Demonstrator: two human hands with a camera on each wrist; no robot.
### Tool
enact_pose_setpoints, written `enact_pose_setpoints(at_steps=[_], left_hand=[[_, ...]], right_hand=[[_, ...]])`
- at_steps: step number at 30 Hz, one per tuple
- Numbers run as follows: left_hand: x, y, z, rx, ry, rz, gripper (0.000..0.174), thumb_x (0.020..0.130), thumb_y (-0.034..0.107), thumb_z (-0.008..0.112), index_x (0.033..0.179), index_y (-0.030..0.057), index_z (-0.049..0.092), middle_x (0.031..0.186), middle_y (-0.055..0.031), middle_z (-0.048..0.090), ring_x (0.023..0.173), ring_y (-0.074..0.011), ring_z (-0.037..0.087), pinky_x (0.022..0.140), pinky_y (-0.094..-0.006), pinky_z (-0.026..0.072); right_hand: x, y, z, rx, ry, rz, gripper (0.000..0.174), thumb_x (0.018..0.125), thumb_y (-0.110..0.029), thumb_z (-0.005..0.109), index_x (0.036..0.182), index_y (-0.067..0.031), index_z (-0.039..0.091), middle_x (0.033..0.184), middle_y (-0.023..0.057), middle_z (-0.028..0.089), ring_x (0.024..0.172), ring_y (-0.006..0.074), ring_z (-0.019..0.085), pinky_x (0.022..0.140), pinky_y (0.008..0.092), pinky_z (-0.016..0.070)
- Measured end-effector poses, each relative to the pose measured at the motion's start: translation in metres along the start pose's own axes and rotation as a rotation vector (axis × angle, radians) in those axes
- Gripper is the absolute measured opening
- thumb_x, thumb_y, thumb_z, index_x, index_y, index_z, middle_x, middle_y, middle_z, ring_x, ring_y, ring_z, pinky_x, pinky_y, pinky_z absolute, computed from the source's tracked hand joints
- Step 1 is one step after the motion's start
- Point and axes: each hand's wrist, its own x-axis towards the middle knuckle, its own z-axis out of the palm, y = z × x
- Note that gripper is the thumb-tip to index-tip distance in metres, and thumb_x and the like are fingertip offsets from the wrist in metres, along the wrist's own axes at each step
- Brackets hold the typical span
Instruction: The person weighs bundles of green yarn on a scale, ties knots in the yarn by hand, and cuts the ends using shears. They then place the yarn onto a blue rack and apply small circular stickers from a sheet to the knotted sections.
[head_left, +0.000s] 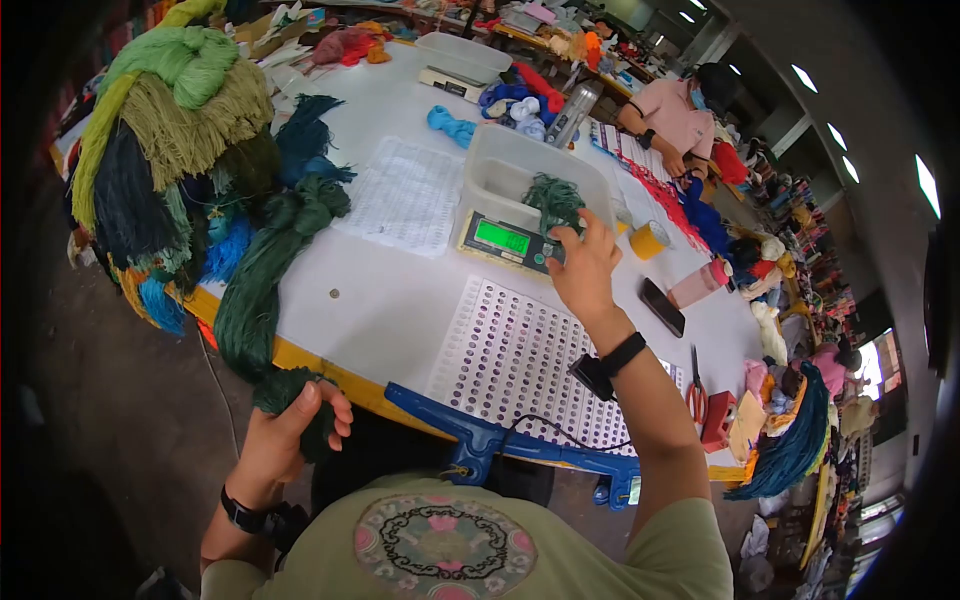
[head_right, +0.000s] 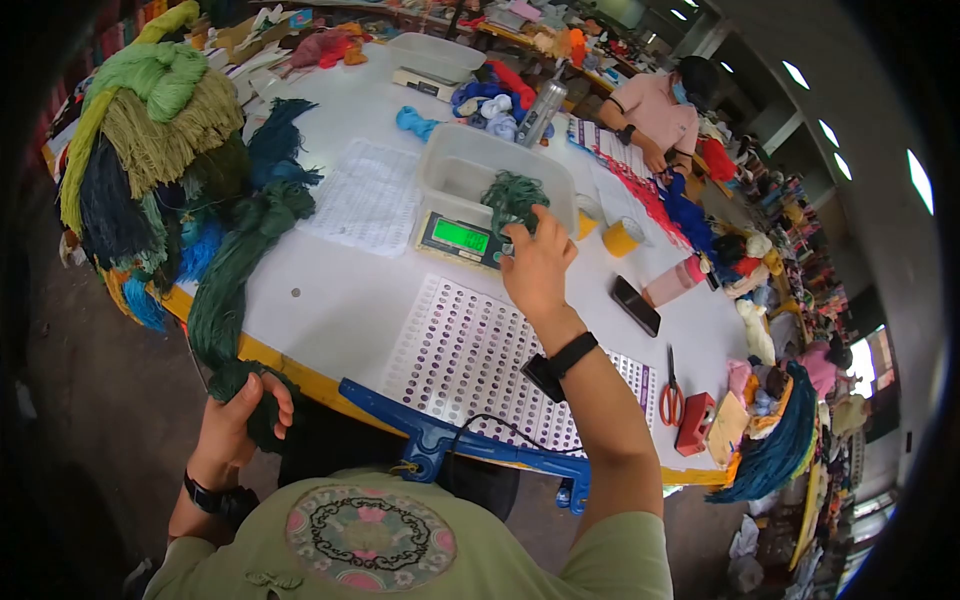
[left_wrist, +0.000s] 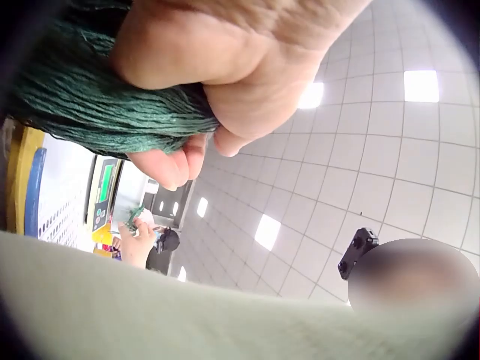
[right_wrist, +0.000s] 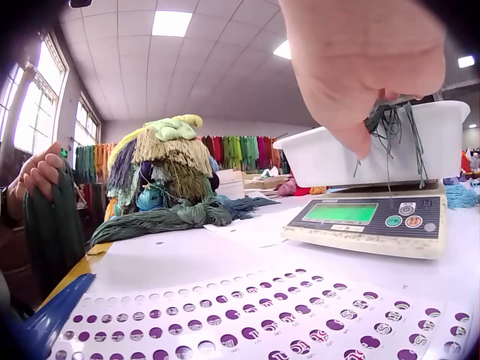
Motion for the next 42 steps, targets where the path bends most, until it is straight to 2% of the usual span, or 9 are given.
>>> enact_pose_setpoints(at_steps=[3, 5, 7, 9, 21, 33, 36, 38, 42], left_hand=[[0.014, 0.001, -0.002, -0.047, -0.082, 0.087, 0.046, 0.096, 0.041, 0.050, 0.105, -0.0027, 0.060, 0.091, -0.0096, 0.063, 0.084, -0.0163, 0.061, 0.071, -0.0290, 0.0508], [0.026, 0.006, 0.009, -0.152, -0.073, 0.156, 0.058, 0.096, 0.047, 0.045, 0.120, -0.0052, 0.054, 0.112, -0.0129, 0.060, 0.106, -0.0194, 0.057, 0.089, -0.0333, 0.0477], [0.041, 0.011, 0.025, -0.229, -0.159, 0.187, 0.081, 0.092, 0.062, 0.035, 0.134, -0.0071, 0.041, 0.131, -0.0175, 0.049, 0.121, -0.0262, 0.049, 0.101, -0.0390, 0.0410], [0.051, 0.015, 0.040, -0.268, -0.260, 0.210, 0.086, 0.091, 0.065, 0.029, 0.140, -0.0057, 0.032, 0.138, -0.0175, 0.043, 0.127, -0.0286, 0.044, 0.106, -0.0433, 0.0355], [0.064, 0.007, 0.052, -0.155, -0.310, 0.177, 0.074, 0.097, 0.056, 0.030, 0.140, -0.0040, 0.034, 0.134, -0.0120, 0.048, 0.122, -0.0174, 0.046, 0.105, -0.0321, 0.0369], [0.062, 0.011, 0.038, -0.273, -0.184, 0.181, 0.043, 0.099, 0.030, 0.048, 0.122, -0.0053, 0.056, 0.115, -0.0107, 0.062, 0.106, -0.0157, 0.057, 0.094, -0.0296, 0.0449], [0.065, 0.006, 0.035, -0.303, -0.178, 0.158, 0.043, 0.099, 0.031, 0.048, 0.124, -0.0040, 0.055, 0.118, -0.0098, 0.060, 0.109, -0.0160, 0.055, 0.096, -0.0307, 0.0427], [0.065, 0.005, 0.036, -0.290, -0.170, 0.156, 0.045, 0.099, 0.032, 0.047, 0.127, -0.0029, 0.053, 0.122, -0.0092, 0.059, 0.113, -0.0167, 0.054, 0.100, -0.0320, 0.0406], [0.065, 0.001, 0.035, -0.251, -0.088, 0.205, 0.040, 0.096, 0.029, 0.055, 0.118, -0.0038, 0.059, 0.114, -0.0095, 0.062, 0.104, -0.0146, 0.057, 0.092, -0.0283, 0.0457]], right_hand=[[0.002, -0.011, -0.012, 0.017, 0.118, 0.005, 0.039, 0.067, -0.010, 0.074, 0.104, -0.0147, 0.063, 0.130, 0.0120, 0.043, 0.120, 0.0325, 0.039, 0.094, 0.0481, 0.0305], [0.002, -0.030, -0.023, 0.389, 0.208, -0.016, 0.029, 0.075, -0.004, 0.070, 0.102, -0.0113, 0.063, 0.112, 0.0097, 0.054, 0.089, 0.0220, 0.056, 0.073, 0.0327, 0.0434], [-0.010, -0.068, -0.036, 1.170, -0.220, 0.296, 0.020, 0.082, -0.004, 0.067, 0.102, -0.0078, 0.063, 0.094, 0.0035, 0.061, 0.066, 0.0109, 0.054, 0.060, 0.0229, 0.0424], [-0.019, -0.114, -0.072, 1.457, -0.598, 0.406, 0.017, 0.086, -0.006, 0.065, 0.102, -0.0044, 0.063, 0.085, -0.0016, 0.063, 0.061, 0.0043, 0.051, 0.058, 0.0186, 0.0414], [-0.030, -0.170, -0.069, 1.601, -0.738, 0.287, 0.013, 0.086, -0.007, 0.067, 0.098, -0.0018, 0.066, 0.089, -0.0007, 0.064, 0.076, 0.0054, 0.054, 0.068, 0.0208, 0.0431], [-0.024, -0.169, -0.073, 1.698, -0.848, 0.514, 0.015, 0.095, -0.011, 0.053, 0.109, -0.0051, 0.055, 0.086, -0.0019, 0.057, 0.058, 0.0042, 0.042, 0.050, 0.0194, 0.0332], [-0.024, -0.170, -0.065, 1.630, -0.843, 0.471, 0.019, 0.095, -0.013, 0.053, 0.112, -0.0037, 0.055, 0.084, -0.0025, 0.057, 0.060, 0.0043, 0.043, 0.052, 0.0191, 0.0340], [-0.023, -0.173, -0.063, 1.417, -0.883, 0.223, 0.023, 0.096, -0.015, 0.052, 0.116, -0.0032, 0.055, 0.082, -0.0036, 0.056, 0.064, 0.0042, 0.046, 0.055, 0.0182, 0.0354], [-0.029, -0.172, -0.042, 1.368, -0.769, 0.051, 0.022, 0.096, -0.016, 0.053, 0.115, -0.0038, 0.055, 0.086, -0.0041, 0.056, 0.067, 0.0038, 0.047, 0.058, 0.0171, 0.0367]])
